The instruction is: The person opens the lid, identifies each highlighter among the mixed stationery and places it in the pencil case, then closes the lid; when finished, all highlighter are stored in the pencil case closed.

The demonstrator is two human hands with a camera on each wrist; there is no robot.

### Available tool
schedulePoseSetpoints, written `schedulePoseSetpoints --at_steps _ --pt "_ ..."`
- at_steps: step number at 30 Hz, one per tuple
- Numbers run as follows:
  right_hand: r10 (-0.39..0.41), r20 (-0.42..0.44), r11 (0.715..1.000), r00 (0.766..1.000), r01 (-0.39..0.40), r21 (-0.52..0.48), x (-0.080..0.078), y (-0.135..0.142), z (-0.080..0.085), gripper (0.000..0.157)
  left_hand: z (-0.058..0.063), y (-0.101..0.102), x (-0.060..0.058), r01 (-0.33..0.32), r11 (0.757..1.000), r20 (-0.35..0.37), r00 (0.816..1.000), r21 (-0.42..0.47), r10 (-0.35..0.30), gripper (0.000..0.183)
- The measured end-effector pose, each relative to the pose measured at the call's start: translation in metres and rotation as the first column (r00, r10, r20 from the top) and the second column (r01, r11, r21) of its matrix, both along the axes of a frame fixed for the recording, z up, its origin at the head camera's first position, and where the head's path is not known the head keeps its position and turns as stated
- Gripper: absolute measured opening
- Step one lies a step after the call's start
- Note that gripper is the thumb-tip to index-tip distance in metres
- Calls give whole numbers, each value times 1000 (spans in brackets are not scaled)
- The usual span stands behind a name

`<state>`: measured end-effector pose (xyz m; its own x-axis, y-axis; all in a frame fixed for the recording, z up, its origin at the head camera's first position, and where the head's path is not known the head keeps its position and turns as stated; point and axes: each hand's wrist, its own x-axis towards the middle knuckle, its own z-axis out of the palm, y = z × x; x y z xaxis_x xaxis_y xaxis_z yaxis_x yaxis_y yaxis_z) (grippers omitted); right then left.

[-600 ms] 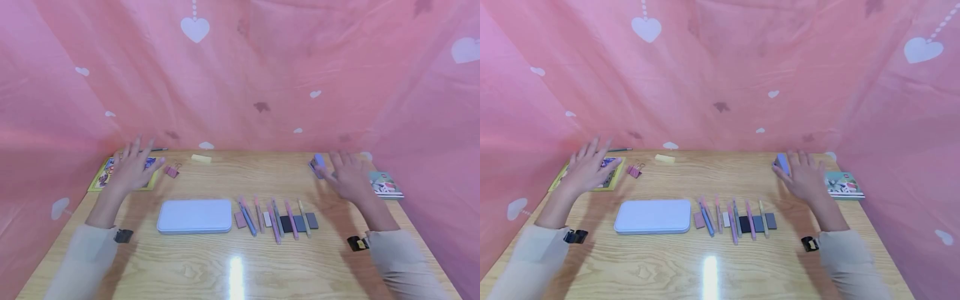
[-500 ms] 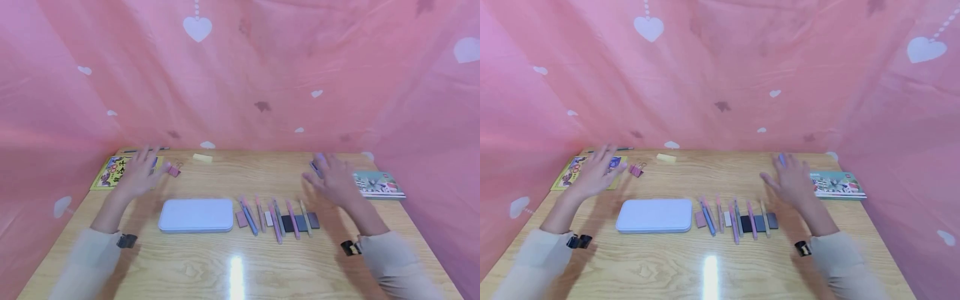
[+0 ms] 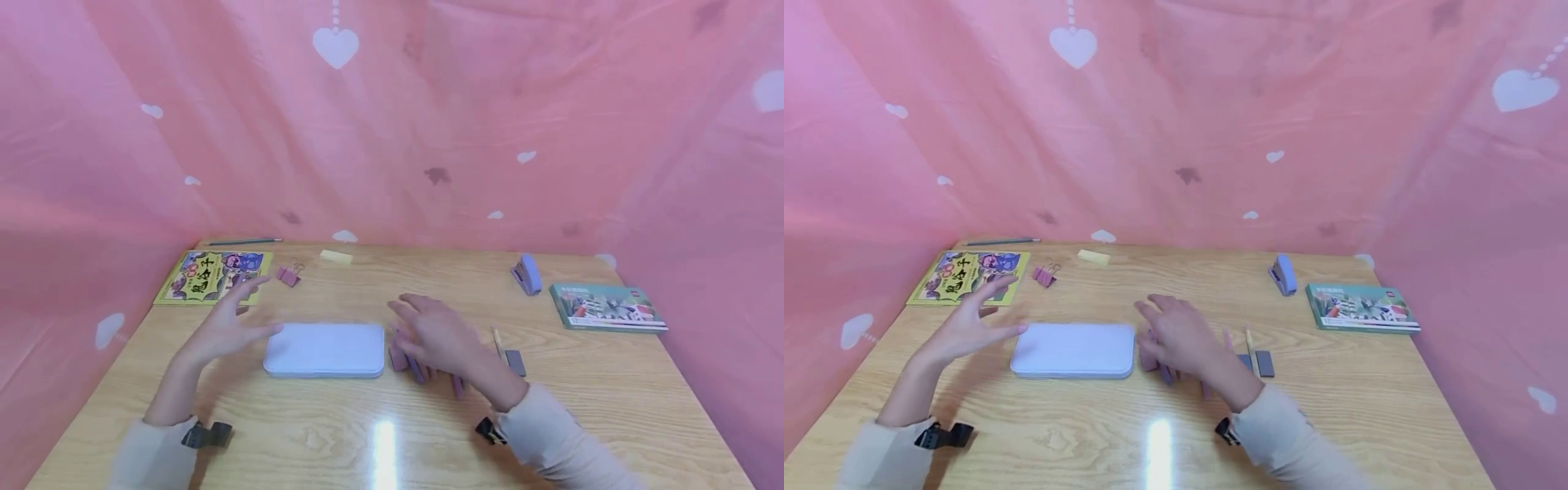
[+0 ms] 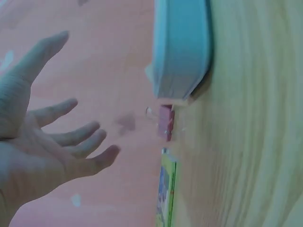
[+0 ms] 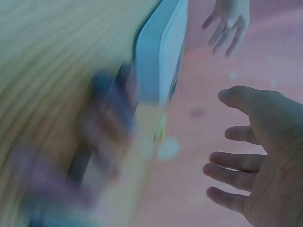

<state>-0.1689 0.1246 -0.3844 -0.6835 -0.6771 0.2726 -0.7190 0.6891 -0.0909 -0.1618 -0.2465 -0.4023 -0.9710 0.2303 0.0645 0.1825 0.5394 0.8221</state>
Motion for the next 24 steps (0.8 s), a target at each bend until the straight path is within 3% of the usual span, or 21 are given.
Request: schedulePoseSetpoints --at_steps 4,8,11,14,20,24 --pt "48 64 997 997 -52 49 5 -40 -2 54 -7 -9 1 97 994 111 989 49 -102 98" --pt "76 126 989 989 -91 118 12 -76 -8 55 -20 -10 -1 234 971 178 955 49 -239 106" --pt "110 147 978 983 -133 162 15 -96 -14 49 -28 -8 0 274 961 221 935 45 -277 109" --pt "131 149 966 980 -160 202 18 -109 -21 39 -34 -3 1 268 963 244 935 -8 -258 110" --pt "99 108 962 989 -123 245 22 -124 -30 29 -38 8 2 197 962 201 967 -189 -159 101" --pt "79 56 954 995 -92 284 24 -133 -33 28 -40 12 1 170 961 178 975 -218 -132 99"
